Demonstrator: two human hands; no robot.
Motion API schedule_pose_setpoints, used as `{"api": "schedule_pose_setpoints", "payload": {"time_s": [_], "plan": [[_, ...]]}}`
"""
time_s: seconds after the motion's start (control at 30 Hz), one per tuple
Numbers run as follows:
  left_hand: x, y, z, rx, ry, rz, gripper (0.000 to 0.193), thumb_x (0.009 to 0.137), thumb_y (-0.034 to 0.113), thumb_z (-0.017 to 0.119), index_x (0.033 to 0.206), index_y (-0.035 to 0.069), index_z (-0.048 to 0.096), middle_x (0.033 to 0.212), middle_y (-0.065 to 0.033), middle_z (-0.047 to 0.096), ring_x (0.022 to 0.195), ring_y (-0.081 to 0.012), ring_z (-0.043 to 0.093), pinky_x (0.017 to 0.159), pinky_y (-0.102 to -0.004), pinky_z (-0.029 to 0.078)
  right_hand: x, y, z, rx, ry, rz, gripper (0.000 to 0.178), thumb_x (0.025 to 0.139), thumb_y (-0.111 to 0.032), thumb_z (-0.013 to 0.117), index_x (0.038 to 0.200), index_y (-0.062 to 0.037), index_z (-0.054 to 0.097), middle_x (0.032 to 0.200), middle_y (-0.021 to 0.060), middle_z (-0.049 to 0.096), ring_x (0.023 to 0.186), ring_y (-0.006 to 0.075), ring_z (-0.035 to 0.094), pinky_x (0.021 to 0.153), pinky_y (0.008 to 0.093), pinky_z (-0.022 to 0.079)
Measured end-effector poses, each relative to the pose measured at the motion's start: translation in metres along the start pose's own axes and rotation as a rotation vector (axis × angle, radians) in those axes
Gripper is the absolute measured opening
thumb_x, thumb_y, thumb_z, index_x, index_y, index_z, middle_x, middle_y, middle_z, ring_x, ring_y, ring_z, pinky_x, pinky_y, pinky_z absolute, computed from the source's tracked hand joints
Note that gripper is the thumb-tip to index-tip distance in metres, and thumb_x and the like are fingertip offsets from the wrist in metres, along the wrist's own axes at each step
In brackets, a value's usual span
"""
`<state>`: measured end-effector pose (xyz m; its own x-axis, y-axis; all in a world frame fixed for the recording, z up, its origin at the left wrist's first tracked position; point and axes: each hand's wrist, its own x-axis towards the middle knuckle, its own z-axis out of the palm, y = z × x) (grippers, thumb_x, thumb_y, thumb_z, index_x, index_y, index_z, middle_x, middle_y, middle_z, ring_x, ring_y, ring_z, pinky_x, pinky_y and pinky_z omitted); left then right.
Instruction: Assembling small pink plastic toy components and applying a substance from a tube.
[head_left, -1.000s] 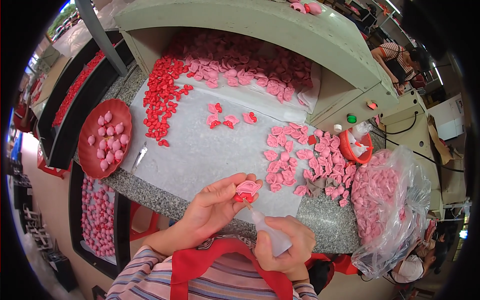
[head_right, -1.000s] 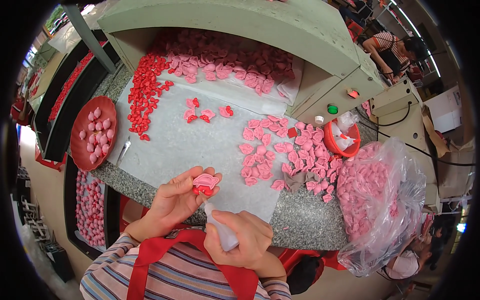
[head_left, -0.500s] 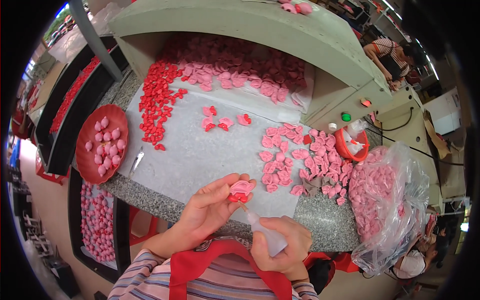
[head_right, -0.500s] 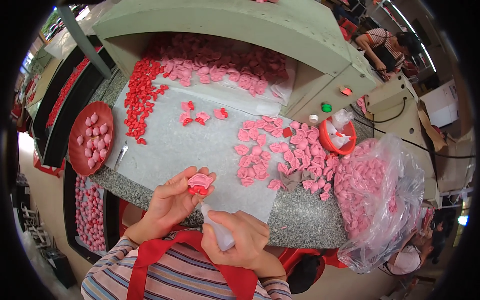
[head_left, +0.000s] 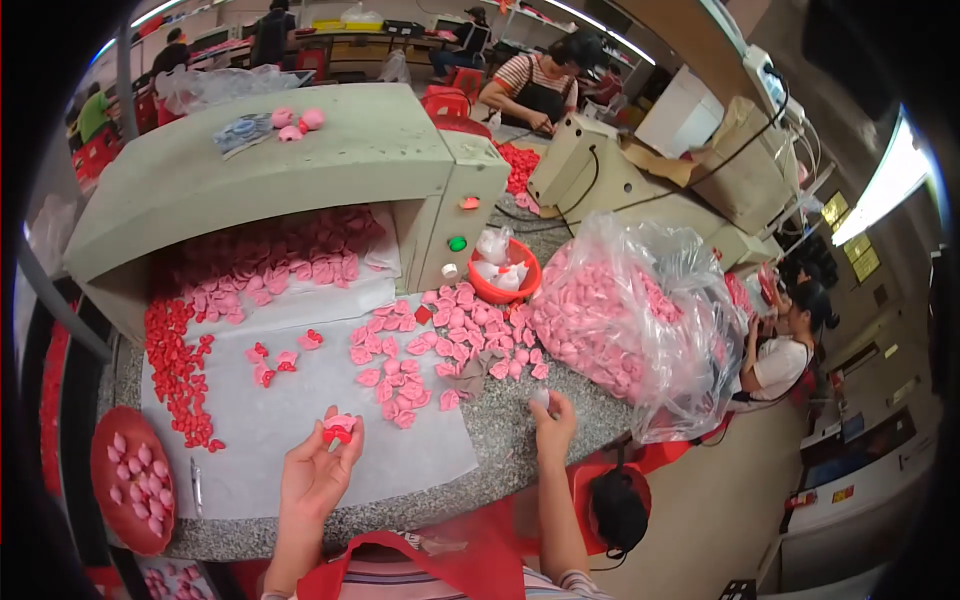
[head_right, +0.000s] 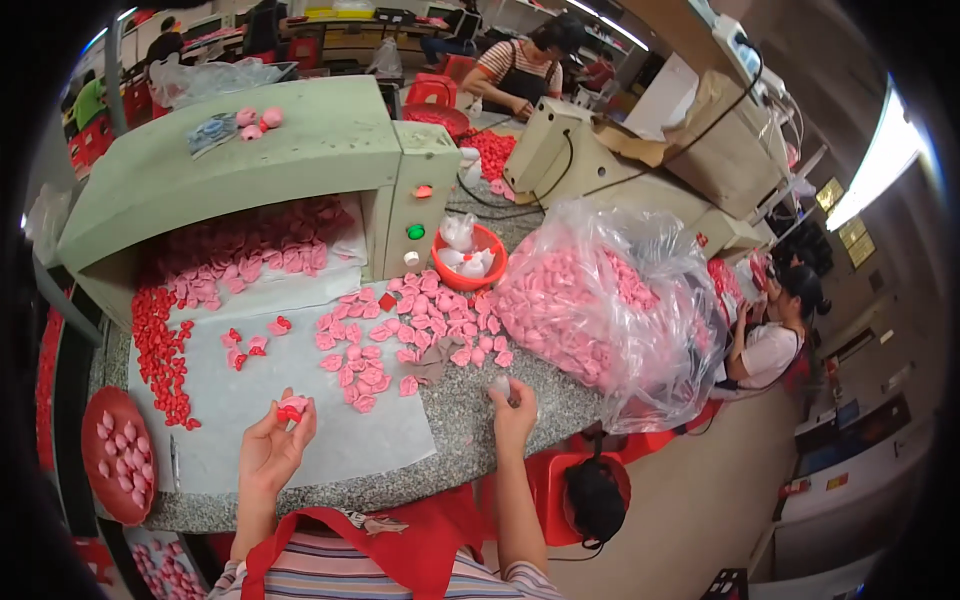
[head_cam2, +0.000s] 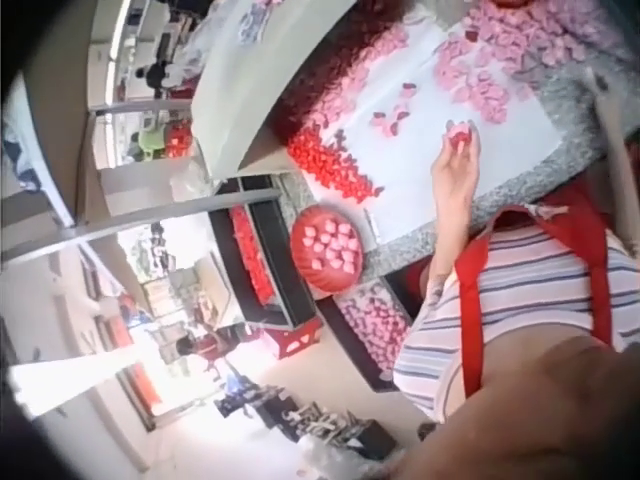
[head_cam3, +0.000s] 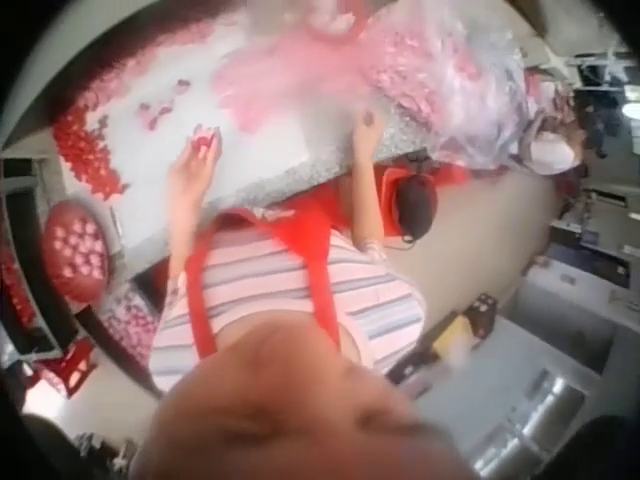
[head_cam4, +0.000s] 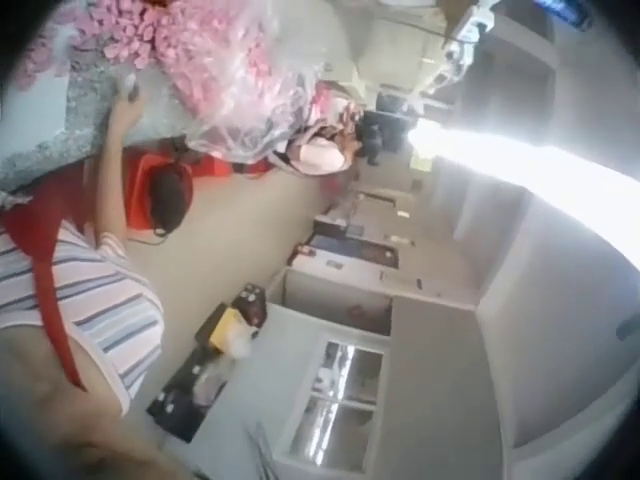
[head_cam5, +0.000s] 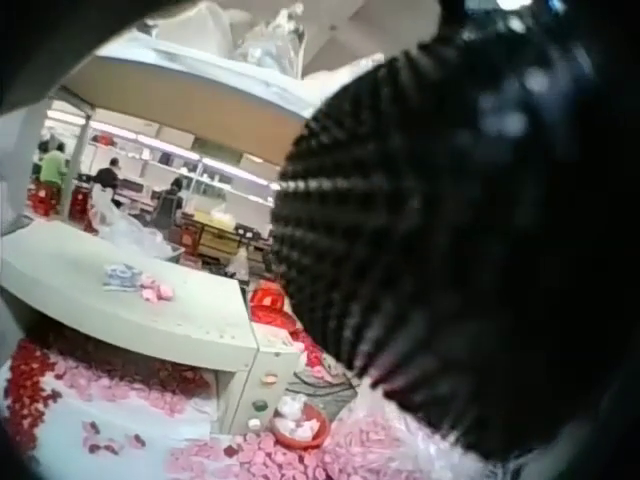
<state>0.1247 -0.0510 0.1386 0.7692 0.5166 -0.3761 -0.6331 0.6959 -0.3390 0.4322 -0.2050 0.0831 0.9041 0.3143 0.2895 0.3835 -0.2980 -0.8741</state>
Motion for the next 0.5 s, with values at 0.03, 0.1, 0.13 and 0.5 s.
{"api": "schedule_pose_setpoints", "payload": {"time_s": [0.03,0.1,0.13,0.5], "plan": [[-0.023,0.013,0.005,0.174,-0.023,0.017,0.033,0.085,0.011,0.052,0.117,0.003,0.046,0.112,-0.0163,0.047,0.111,-0.0323,0.043,0.099,-0.0397,0.037,-0.013,-0.016,0.008,0.090,-0.023,0.059,0.031,0.069,-0.009,0.068,0.095,0.0028,0.059,0.087,0.0087,0.062,0.076,0.0168,0.057,0.074,0.0300,0.044],[-0.087,0.054,0.026,0.459,-0.010,-0.033,0.037,0.084,0.008,0.051,0.119,0.003,0.043,0.112,-0.0177,0.048,0.111,-0.0326,0.043,0.096,-0.0374,0.039,-0.103,-0.032,0.011,-0.009,0.193,-0.024,0.030,0.070,-0.012,0.067,0.093,0.0035,0.058,0.075,0.0071,0.060,0.067,0.0167,0.052,0.066,0.0290,0.043],[-0.132,0.066,0.044,0.587,0.060,-0.146,0.035,0.085,0.010,0.049,0.119,0.004,0.043,0.112,-0.0169,0.049,0.111,-0.0305,0.045,0.094,-0.0353,0.041,-0.168,-0.043,-0.001,-0.050,0.154,0.141,0.028,0.069,-0.013,0.067,0.091,0.0024,0.059,0.079,0.0075,0.060,0.069,0.0170,0.053,0.067,0.0285,0.044],[-0.207,0.018,0.043,2.078,-0.277,0.445,0.036,0.090,0.027,0.035,0.121,0.011,0.043,0.122,-0.0060,0.046,0.112,-0.0225,0.043,0.097,-0.0355,0.036,-0.248,-0.281,-0.065,-0.256,-0.523,-0.466,0.036,0.087,-0.020,0.043,0.119,-0.0020,0.045,0.116,0.0209,0.048,0.110,0.0355,0.042,0.096,0.0417,0.030]]}}
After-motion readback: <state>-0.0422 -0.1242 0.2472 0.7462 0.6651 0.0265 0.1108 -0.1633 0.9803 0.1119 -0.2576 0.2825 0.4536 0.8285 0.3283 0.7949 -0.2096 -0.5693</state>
